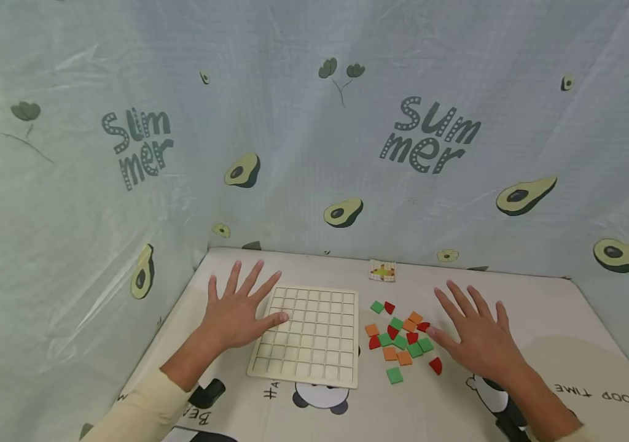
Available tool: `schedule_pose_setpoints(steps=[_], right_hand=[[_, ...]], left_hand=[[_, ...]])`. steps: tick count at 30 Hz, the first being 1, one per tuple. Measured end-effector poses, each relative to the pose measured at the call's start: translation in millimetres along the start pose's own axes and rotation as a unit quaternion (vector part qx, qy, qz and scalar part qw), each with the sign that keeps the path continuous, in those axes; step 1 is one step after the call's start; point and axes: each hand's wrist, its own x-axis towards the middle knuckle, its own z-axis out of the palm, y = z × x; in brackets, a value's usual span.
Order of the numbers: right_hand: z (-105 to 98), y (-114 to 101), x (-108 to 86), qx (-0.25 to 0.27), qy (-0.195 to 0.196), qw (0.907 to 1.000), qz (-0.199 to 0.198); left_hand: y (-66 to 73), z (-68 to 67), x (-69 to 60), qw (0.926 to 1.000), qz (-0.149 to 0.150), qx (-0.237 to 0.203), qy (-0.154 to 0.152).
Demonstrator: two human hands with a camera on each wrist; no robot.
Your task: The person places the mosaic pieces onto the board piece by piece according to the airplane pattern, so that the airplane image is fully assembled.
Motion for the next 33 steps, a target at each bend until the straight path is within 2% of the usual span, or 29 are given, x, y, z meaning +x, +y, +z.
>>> schedule_pose_setpoints(steps=[4, 9, 18, 26, 33], right_hand=[[6.8, 1.2, -7.6, -0.004, -0.003, 1.0, 0.005], [14.4, 1.2, -16.5, -0.007, -0.014, 0.9997, 0.018], [32.2, 5.2, -32.1, -0.029, -0.012, 0.9985, 0.045], [50.6, 15.2, -40.2, 0.026, -0.054, 0.9936, 0.095], [62.8, 21.1, -38.9, 0.059, -0.093, 0.9879, 0.109]], left_hand=[[-2.6, 6.2, -5.4, 1.0, -0.001, 0.001, 0.002], [-5.8, 13.6, -9.2, 0.9999, 0.001, 0.01, -0.011], [-11.2, 26.3, -16.9, 0.9998, 0.004, -0.009, -0.019], [-23.8, 46.3, -18.3, 0.9994, 0.005, -0.021, -0.027], [-34.4, 60.4, -20.1, 0.9983, 0.007, -0.028, -0.05]])
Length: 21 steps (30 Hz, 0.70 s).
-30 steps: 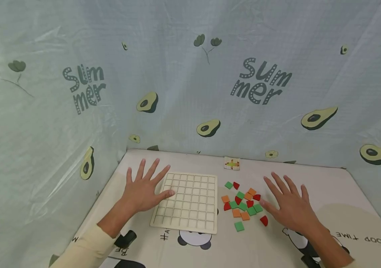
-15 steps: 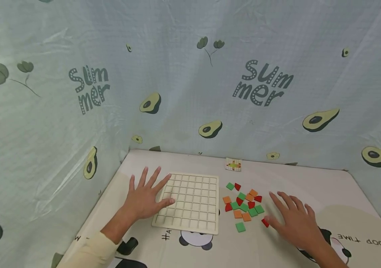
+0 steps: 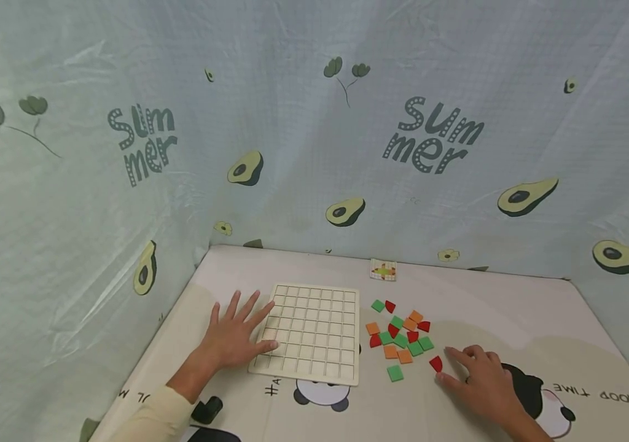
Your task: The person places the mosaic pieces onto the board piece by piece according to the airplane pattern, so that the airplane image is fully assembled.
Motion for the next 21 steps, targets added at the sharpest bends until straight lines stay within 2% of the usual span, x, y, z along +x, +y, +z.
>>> schedule_pose_setpoints(steps=[7, 12, 16, 21], right_hand=[[2.9, -2.3, 5.2, 0.047, 0.021, 0.9986, 0.01], [2.6, -5.9, 6.7, 0.082, 0.035, 0.996, 0.001], [3.4, -8.6, 6.7, 0.098, 0.04, 0.9943, -0.011], [3.9, -8.7, 7.6, 0.12, 0.046, 0.9915, -0.02]], left_hand=[[-15.3, 11.0, 3.0, 0.9992, -0.004, -0.024, -0.033], [-24.8, 17.2, 6.0, 0.9972, -0.005, -0.038, -0.063], [-28.9, 19.5, 6.9, 0.9945, -0.007, -0.05, -0.091], [-31.1, 19.0, 8.3, 0.9917, -0.007, -0.066, -0.11]])
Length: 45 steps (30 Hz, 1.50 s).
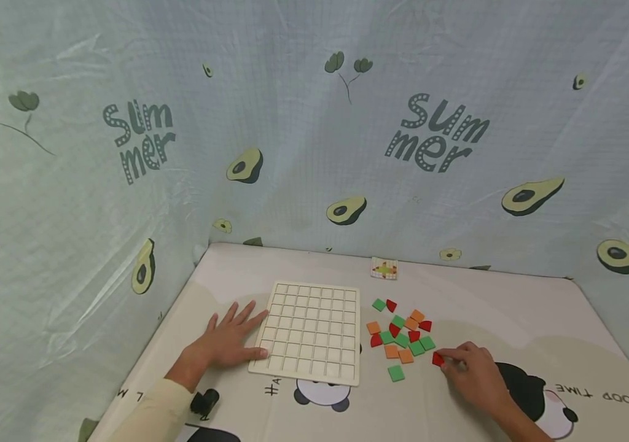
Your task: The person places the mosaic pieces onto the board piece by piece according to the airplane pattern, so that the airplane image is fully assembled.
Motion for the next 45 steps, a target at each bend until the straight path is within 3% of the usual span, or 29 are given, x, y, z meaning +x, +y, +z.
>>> schedule_pose_setpoints(steps=[7, 16, 24, 45], right_hand=[[1.1, -0.4, 6.8, 0.026, -0.016, 0.9994, 0.012], [0.9, 2.8, 10.5, 0.038, -0.006, 0.9993, 0.002], [2.0, 5.9, 15.7, 0.071, -0.018, 0.9973, -0.002], [6.9, 2.7, 25.1, 0.048, -0.041, 0.9978, -0.016]], left_hand=[[-1.4, -6.9, -1.2, 0.9997, 0.0, -0.011, -0.023], [-0.6, -13.6, 4.3, 0.999, 0.001, -0.013, -0.044], [-7.0, -8.0, 4.4, 0.9989, 0.002, -0.034, -0.031], [-8.7, -2.6, 4.2, 0.9987, 0.007, -0.048, -0.018]])
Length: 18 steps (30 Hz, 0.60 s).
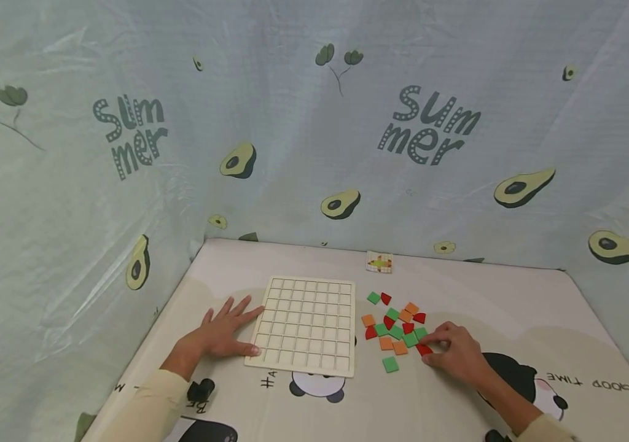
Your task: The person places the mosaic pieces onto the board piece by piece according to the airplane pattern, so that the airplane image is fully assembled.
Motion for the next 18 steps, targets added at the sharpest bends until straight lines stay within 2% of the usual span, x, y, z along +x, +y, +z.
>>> schedule_pose_setpoints(steps=[12, 18], right_hand=[[1.5, -5.9, 2.2, 0.007, -0.016, 0.9997, -0.015], [-0.6, -9.3, 0.9, 0.021, 0.001, 0.999, -0.04]], left_hand=[[3.3, -1.7, -1.9, 1.0, 0.0, -0.004, -0.002], [5.7, -2.8, -3.5, 1.0, -0.001, -0.003, -0.001]])
